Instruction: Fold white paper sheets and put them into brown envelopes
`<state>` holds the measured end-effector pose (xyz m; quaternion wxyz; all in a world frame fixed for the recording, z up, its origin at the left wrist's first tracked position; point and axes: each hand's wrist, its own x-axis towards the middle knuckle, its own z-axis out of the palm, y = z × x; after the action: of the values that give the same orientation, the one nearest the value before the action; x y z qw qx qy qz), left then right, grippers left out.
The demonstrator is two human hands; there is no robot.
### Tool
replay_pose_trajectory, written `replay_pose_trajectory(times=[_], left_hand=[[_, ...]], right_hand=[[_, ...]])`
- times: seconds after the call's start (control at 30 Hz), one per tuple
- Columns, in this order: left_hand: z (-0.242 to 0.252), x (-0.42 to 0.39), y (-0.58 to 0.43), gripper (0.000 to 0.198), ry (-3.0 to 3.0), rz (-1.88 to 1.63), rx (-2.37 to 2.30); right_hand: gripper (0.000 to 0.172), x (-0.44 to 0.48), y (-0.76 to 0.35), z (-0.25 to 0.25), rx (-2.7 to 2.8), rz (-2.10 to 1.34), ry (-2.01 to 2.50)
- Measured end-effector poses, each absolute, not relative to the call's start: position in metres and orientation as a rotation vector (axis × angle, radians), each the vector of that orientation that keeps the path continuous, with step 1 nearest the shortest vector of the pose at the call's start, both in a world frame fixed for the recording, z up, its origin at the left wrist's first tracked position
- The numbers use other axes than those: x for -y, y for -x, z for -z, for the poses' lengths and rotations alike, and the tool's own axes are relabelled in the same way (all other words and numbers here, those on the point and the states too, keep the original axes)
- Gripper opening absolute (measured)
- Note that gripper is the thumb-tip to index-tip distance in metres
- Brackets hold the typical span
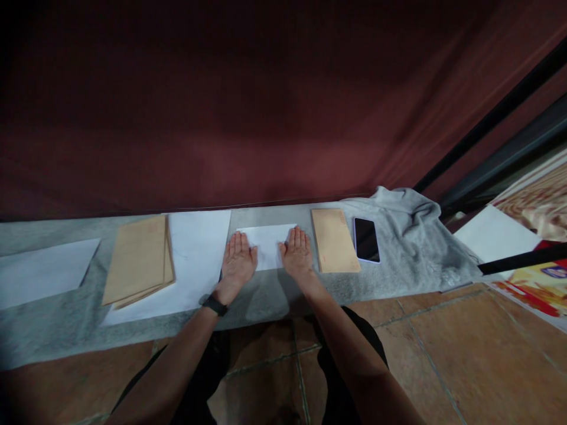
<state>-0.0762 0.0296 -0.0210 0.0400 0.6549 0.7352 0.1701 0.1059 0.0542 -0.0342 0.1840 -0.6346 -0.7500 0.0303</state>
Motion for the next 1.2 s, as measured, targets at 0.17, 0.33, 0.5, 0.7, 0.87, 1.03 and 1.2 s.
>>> replay_pose_trajectory(times=[0.17,0.33,0.5,0.7,0.87,1.03,1.2], left_hand=[[0.014,-0.034,0.065,0.059,-2.094,-0.552,-2.222],[0.026,-0.047,0.039,0.064,-2.337,-0.500,-1.880],[0.042,-0.052,0.035,0.066,-2.355,-0.412,-1.897],[0.029,-0.049,0.053,0.060,-2.272,-0.347,-2.106],[0.023,-0.044,0.065,0.063,-2.228,-0.336,-2.164],[0.025,-0.037,0.068,0.068,-2.141,-0.340,-2.260],[0.029,-0.031,0.070,0.072,-2.079,-0.412,-2.316]], right_hand=[[0.060,-0.059,-0.106,0.018,2.056,-0.142,1.826],[0.060,-0.069,-0.074,0.012,2.153,-0.504,1.501],[0.064,-0.070,-0.056,0.022,2.084,-0.640,1.507],[0.062,-0.067,-0.069,0.030,2.258,-0.342,1.587],[0.066,-0.064,-0.079,0.038,2.249,-0.113,1.665],[0.070,-0.064,-0.096,0.044,2.202,0.036,1.712],[0.072,-0.058,-0.107,0.049,2.133,0.093,1.759]])
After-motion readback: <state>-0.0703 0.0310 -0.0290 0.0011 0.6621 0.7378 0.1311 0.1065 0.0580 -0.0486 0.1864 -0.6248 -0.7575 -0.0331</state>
